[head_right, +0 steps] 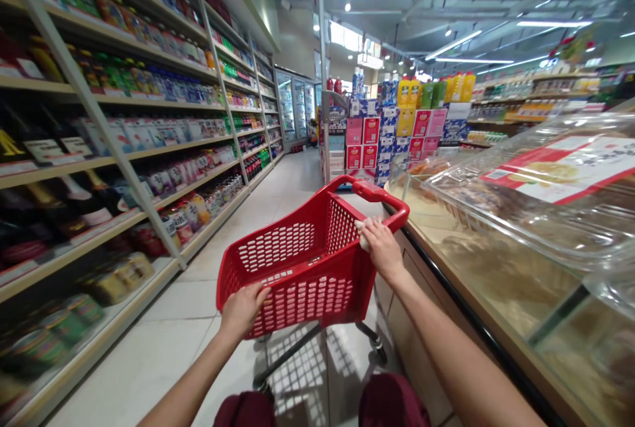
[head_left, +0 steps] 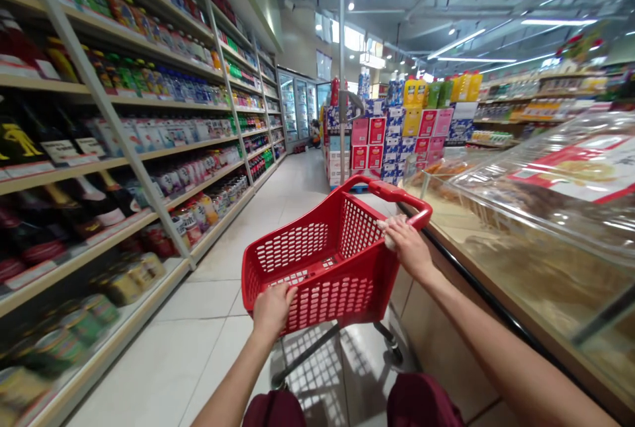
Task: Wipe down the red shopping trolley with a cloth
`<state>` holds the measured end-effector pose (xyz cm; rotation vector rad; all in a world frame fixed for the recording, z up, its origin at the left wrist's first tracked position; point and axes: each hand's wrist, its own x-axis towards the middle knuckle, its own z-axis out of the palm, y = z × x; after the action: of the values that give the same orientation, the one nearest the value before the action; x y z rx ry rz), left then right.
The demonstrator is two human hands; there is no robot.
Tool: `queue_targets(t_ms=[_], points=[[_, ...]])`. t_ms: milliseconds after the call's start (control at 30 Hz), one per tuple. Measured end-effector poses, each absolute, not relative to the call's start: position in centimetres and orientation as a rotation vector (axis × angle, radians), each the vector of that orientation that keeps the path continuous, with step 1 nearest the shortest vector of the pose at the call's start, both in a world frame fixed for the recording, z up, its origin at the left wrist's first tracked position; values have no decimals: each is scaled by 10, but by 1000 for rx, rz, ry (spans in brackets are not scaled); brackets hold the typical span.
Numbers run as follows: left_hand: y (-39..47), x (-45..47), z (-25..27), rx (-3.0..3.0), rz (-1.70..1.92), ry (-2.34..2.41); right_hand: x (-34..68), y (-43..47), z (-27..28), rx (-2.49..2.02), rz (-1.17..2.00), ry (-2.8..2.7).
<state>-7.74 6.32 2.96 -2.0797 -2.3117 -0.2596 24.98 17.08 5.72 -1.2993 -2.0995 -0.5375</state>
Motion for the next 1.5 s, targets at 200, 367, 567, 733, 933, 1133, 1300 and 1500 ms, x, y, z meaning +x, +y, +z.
queue_targets(t_ms=[200, 367, 567, 733, 933, 1133, 1300, 1500], points=[[59, -46, 22, -2109, -386, -2328, 156, 149, 19, -1083, -213, -2259], [50, -41, 22, -2305, -483, -2183, 142, 140, 15, -1014, -49, -2315], [37, -71, 2, -2351, -448, -2134, 168, 147, 14, -1170, 3, -2200], [36, -31, -9, -2349, -528, -2056, 159, 106, -6, -1042, 76, -2208], [54, -31, 11, -2604, -398, -1918, 188, 79, -5, -1053, 496, -1947], [72, -39, 7, -2560, -302, -2028, 197, 79, -14, -1225, 510, -1552], [72, -9, 6, -2638, -308, -1978, 209, 77, -32, -1374, 3, -2007], [72, 11, 4, -2654, -344, -1942, 210, 89, -38, -1576, -174, -1957]])
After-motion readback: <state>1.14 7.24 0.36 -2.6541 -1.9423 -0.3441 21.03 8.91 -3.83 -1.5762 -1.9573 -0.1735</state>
